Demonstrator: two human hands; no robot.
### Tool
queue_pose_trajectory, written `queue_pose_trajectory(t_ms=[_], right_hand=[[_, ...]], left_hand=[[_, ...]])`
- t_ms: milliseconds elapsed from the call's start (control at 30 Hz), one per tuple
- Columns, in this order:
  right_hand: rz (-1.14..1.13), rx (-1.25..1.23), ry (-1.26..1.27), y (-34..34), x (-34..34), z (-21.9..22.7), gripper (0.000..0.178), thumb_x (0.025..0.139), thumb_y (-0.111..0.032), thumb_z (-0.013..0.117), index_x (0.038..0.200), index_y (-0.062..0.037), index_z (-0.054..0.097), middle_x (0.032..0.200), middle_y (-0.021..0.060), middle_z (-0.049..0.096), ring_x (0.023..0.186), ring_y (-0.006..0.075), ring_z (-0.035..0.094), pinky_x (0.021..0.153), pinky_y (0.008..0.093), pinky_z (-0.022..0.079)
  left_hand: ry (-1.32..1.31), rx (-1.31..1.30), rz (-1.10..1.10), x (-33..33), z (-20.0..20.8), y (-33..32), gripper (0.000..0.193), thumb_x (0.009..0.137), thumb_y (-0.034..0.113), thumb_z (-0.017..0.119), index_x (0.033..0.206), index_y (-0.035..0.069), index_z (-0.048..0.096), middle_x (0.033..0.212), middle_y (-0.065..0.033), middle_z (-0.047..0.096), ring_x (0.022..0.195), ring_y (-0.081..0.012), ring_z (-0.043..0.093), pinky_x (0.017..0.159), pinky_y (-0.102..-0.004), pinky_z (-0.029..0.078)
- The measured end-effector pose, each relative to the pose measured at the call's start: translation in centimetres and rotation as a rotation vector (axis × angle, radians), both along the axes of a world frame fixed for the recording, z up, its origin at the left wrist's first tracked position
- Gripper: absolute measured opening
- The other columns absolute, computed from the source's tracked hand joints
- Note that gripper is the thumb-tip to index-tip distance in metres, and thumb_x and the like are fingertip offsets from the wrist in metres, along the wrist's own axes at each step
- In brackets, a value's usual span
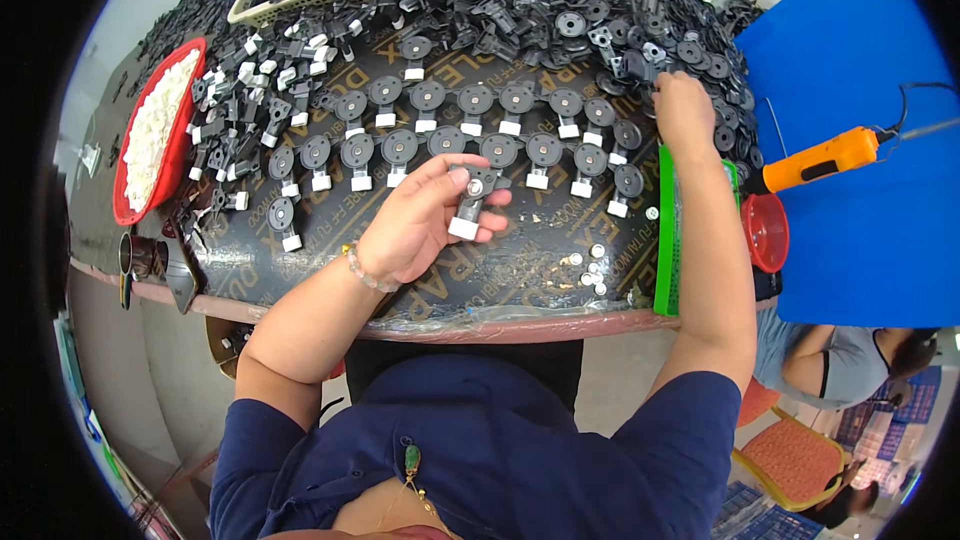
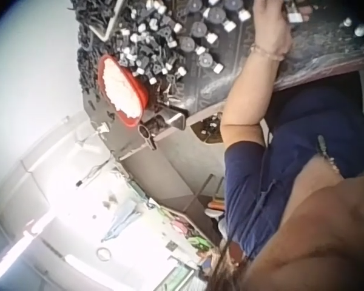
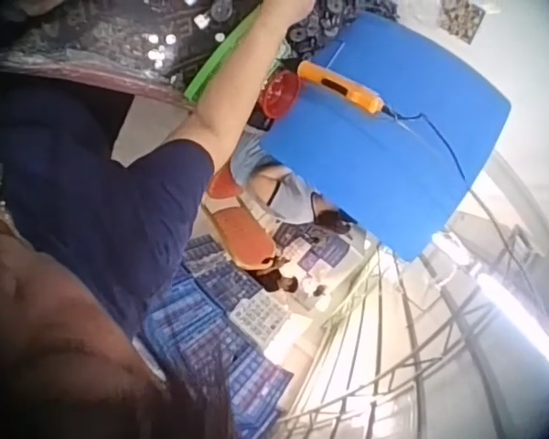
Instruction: Assembling small black plastic components with white inserts by hand on a factory workbench.
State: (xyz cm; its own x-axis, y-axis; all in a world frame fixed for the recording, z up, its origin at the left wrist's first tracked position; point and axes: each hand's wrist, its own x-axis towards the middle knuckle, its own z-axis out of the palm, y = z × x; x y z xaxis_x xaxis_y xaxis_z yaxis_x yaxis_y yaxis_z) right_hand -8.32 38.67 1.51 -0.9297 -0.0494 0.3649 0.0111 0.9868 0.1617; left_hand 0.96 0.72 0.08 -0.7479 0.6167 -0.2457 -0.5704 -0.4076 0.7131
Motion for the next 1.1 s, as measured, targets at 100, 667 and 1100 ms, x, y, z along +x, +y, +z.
queue_pose_trajectory(t_ms=[100,667,1100], right_hand=[[0.146,-0.265,0.035,-3.7,2.5,2.4,0.014,0.085,-0.010,0.073,0.096,-0.0024,0.071,0.094,0.0129,0.069,0.089,0.0277,0.068,0.078,0.0391,0.055],[0.791,-0.568,-0.077,-18.8,9.6,3.0,0.035,0.074,-0.008,0.084,0.106,-0.0056,0.072,0.090,0.0078,0.064,0.080,0.0265,0.062,0.071,0.0346,0.051],[0.556,-1.058,-0.385,-19.9,9.5,2.9,0.013,0.088,-0.001,0.074,0.100,0.0014,0.070,0.088,0.0069,0.066,0.079,0.0175,0.067,0.069,0.0300,0.055]], left_hand=[[-0.019,0.092,0.068,-0.3,-0.3,0.0,0.036,0.108,0.019,0.043,0.139,0.002,0.047,0.126,-0.0250,0.063,0.108,-0.0309,0.069,0.089,-0.0400,0.058],[-0.005,0.169,0.169,-0.3,-1.3,-0.3,0.030,0.106,0.017,0.053,0.134,0.007,0.054,0.120,-0.0088,0.065,0.106,-0.0164,0.065,0.090,-0.0356,0.056],[-0.086,0.228,0.241,-0.1,-0.6,0.0,0.026,0.107,0.014,0.051,0.131,0.006,0.054,0.110,-0.0091,0.065,0.093,-0.0167,0.068,0.080,-0.0340,0.059]])
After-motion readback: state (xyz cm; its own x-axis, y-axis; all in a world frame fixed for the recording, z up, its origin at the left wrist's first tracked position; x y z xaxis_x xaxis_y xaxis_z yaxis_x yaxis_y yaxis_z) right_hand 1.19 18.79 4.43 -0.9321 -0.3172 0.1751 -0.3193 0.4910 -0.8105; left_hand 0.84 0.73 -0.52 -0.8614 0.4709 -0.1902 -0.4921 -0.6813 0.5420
